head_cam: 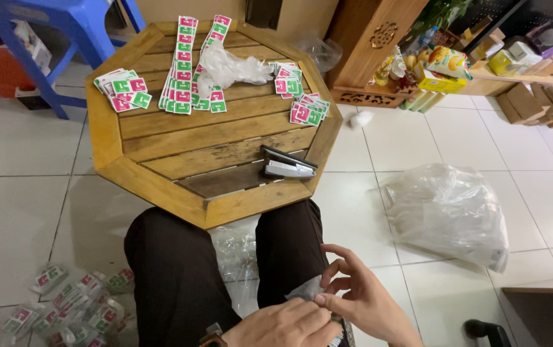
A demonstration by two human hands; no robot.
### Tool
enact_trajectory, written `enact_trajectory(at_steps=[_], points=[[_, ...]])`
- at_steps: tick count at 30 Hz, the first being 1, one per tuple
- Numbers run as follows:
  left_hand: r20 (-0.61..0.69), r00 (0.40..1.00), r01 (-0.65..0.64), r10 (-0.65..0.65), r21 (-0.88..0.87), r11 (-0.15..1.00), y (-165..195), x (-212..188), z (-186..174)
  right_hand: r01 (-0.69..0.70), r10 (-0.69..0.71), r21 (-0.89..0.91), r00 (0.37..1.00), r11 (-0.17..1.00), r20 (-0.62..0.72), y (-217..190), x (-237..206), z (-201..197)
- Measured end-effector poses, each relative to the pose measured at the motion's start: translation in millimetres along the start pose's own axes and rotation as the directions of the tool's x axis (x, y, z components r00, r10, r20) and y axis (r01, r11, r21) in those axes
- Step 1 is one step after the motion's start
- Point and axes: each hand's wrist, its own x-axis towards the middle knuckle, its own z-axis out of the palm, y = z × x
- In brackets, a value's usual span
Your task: The person sits on the floor and repeatedly places small green and pink packets into clear plastic bags, then uses a stapler to seal each bag. The person handles the packets and bags by hand and uses a stapler to secure the bags.
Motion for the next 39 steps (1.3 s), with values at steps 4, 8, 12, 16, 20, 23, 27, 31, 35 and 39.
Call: enact_trajectory(at_steps=[4,8,12,16,20,23,27,31,35,39], points=[[-0.094,0.993,-0.084,0.078,-0.07,0.994,0.7,3.2,14.3,0.005,-0.006,0.035,1.0,0.999,0.02,22.4,1.7,0.5],[0.007,0.998,-0.058,0.059,-0.083,0.995,5.3,6.3,20.4,0.353,-0.35,0.002,0.928,0.935,-0.125,50.1,4.9,-5.7],[-0.084,0.995,0.039,-0.045,-0.079,0.996,-1.5,1.5,8.0,0.599,-0.603,-0.106,0.752,0.794,-0.266,69.2,7.9,-14.2],[-0.091,0.983,0.14,-0.16,-0.193,0.971,-3.9,3.2,3.1,0.571,-0.55,0.091,0.815,0.816,-0.18,67.6,7.3,-17.9],[-0.018,0.817,0.452,-0.576,-0.6,0.66,0.6,12.5,8.4,0.51,-0.493,0.028,0.842,0.86,-0.218,58.6,4.6,-13.3],[0.049,0.636,0.591,-0.77,-0.672,0.446,-0.9,16.3,5.7,0.466,-0.456,-0.039,0.841,0.884,-0.291,54.6,6.7,-2.1],[-0.046,0.553,0.612,-0.832,-0.655,0.443,3.4,22.5,11.3,0.504,-0.504,-0.09,0.803,0.859,-0.318,50.6,8.5,12.4],[-0.125,0.74,0.572,-0.661,-0.402,0.715,1.9,18.3,10.6,0.552,-0.552,-0.105,0.762,0.827,-0.34,52.6,9.4,16.7],[0.01,0.774,0.585,-0.633,-0.397,0.708,-3.1,15.5,6.0,0.6,-0.629,-0.19,0.726,0.777,-0.278,62.7,9.7,18.2],[-0.055,0.687,0.665,-0.724,-0.353,0.658,-6.3,20.6,6.4,0.655,-0.674,-0.163,0.72,0.738,-0.162,72.5,11.0,21.1]])
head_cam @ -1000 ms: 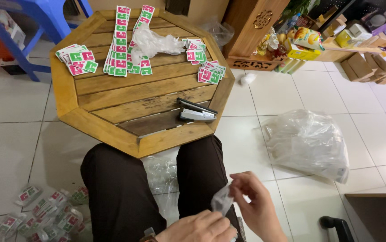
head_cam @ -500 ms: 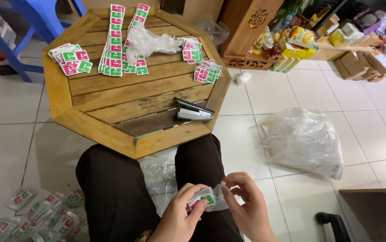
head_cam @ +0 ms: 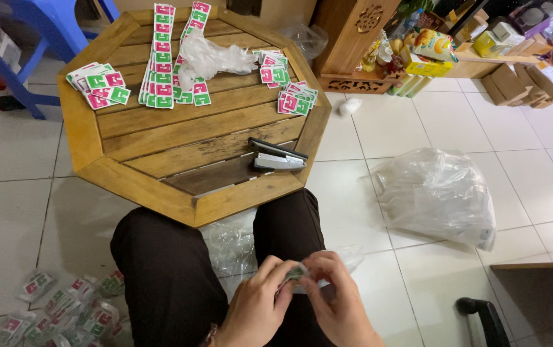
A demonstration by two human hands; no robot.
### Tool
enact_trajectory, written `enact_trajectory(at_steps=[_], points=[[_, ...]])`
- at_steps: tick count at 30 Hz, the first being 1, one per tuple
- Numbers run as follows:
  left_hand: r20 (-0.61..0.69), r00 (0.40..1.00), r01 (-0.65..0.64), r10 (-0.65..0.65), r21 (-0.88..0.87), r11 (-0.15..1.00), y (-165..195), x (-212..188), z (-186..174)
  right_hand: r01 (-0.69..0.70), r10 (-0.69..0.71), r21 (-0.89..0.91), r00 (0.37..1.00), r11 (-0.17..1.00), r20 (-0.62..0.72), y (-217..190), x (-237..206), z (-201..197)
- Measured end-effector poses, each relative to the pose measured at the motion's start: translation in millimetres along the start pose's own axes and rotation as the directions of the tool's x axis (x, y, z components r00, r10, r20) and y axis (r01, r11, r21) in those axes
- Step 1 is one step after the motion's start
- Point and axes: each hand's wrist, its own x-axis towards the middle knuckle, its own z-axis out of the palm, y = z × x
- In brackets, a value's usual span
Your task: The person sits on the floor and repeatedly places small green and pink packets into clear plastic bags, then uses a stapler to seal each bag. The person handles the packets and bags by hand and uses a stapler to secure the bags.
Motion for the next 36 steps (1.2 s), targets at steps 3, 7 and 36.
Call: enact_trajectory(at_steps=[3,7,36], points=[[-0.103,0.994,0.037,-0.029,0.072,0.997,0.1,4.4,3.8,0.031,-0.033,-0.029,0.998,0.999,-0.045,5.0,0.4,6.6],[-0.221,0.948,-0.203,0.229,0.137,0.97,-5.0,7.1,3.8,0.064,-0.068,-0.024,0.978,0.998,-0.195,10.7,3.2,20.4],[0.036,0.937,0.247,-0.348,-0.772,0.585,-22.7,11.2,6.8,-0.011,-0.027,-0.123,0.952,0.992,-0.304,7.6,13.6,26.3]])
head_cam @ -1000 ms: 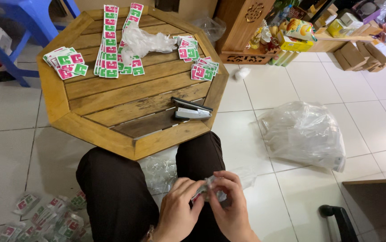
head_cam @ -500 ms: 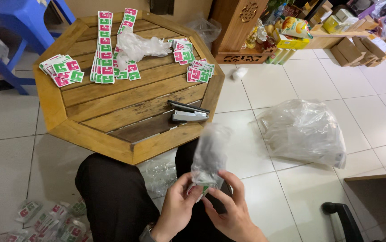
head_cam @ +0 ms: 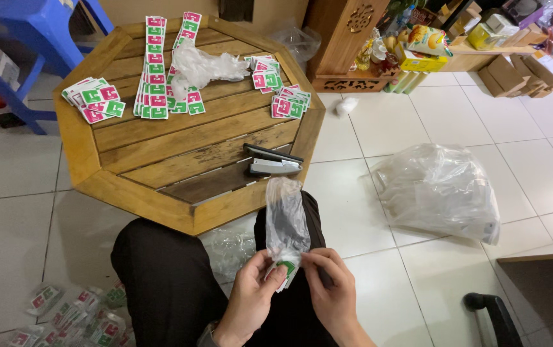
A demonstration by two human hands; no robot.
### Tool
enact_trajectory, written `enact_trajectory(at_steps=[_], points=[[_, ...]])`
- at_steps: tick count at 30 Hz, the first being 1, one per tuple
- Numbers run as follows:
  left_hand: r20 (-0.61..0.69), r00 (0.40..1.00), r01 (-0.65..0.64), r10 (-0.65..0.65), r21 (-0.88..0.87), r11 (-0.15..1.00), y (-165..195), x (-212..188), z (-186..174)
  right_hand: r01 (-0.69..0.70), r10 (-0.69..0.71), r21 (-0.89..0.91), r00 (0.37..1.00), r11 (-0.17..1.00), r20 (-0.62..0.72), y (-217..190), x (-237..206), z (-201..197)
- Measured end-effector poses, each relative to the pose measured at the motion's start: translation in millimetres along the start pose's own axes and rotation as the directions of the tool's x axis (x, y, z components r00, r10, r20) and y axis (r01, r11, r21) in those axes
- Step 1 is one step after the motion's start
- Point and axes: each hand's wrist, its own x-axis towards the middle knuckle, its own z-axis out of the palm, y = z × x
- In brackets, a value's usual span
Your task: The person sits on the floor and repeatedly places small green and pink packets into clear plastic bags, then uses a stapler to seal each bag. The person handles the packets and bags by hand and uses a stapler to secure the bags.
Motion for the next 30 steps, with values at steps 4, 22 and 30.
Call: enact_trajectory(at_steps=[4,22,30], points=[[-0.133,0.991,-0.01,0.002,-0.064,0.998,-8.1,2.3,-0.2,0.225,-0.227,-0.134,0.974,0.965,0.001,0.4,-7.9,-0.4],[-0.223,0.954,0.069,-0.202,-0.491,0.869,-22.6,6.4,6.6,0.385,-0.341,0.036,0.765,0.922,0.547,-32.7,-0.9,2.6],[-0.066,0.989,-0.116,0.129,0.167,0.979,31.2,-16.4,9.7,0.309,-0.13,-0.248,0.827,0.918,0.547,-74.4,72.3,-55.4]])
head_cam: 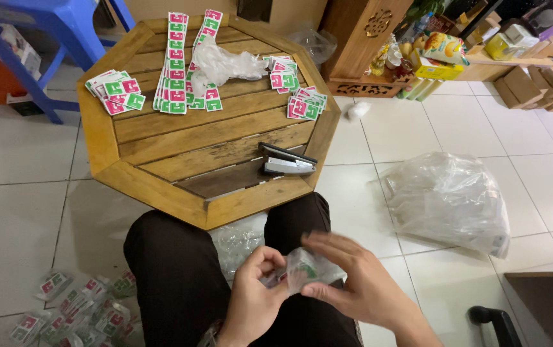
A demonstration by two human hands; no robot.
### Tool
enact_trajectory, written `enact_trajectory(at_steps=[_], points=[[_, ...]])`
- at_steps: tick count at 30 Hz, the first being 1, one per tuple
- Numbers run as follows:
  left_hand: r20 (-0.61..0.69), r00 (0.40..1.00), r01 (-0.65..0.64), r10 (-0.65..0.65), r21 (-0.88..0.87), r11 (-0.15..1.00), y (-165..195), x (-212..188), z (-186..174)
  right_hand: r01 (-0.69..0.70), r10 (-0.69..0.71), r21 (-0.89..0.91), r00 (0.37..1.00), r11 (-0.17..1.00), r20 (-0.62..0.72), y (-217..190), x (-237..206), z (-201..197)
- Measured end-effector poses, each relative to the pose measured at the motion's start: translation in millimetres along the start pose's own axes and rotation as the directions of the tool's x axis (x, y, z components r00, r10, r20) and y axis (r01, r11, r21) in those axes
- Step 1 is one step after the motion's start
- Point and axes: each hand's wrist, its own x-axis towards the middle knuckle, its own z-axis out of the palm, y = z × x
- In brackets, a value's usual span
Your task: The person sits on the floor and repeatedly places small green and pink packets into clear plastic bags, then uses a stapler to seal each bag. The person handles the packets and bags by hand and uses a stapler to secure the bags.
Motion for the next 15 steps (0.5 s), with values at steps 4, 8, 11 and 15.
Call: enact_trajectory(at_steps=[4,8,11,15], points=[[0.121,0.979,-0.201,0.165,0.415,0.888,50.6,0.7,-12.7,-0.54,0.29,0.623,0.838,0.566,0.463,27.3,10.0,21.2],[0.271,0.881,-0.472,0.387,0.477,0.741,82.8,2.4,-15.6,-0.5,0.33,0.794,0.857,0.346,0.396,42.6,-2.3,49.2],[0.382,0.755,-0.654,0.533,0.378,0.655,95.7,6.0,-18.3,-0.389,0.417,0.887,0.87,0.249,0.264,47.4,-8.4,62.6],[0.468,0.772,-0.626,0.431,0.437,0.646,102.3,6.5,-18.8,-0.364,0.51,0.93,0.81,0.051,0.289,49.2,-9.9,70.1]])
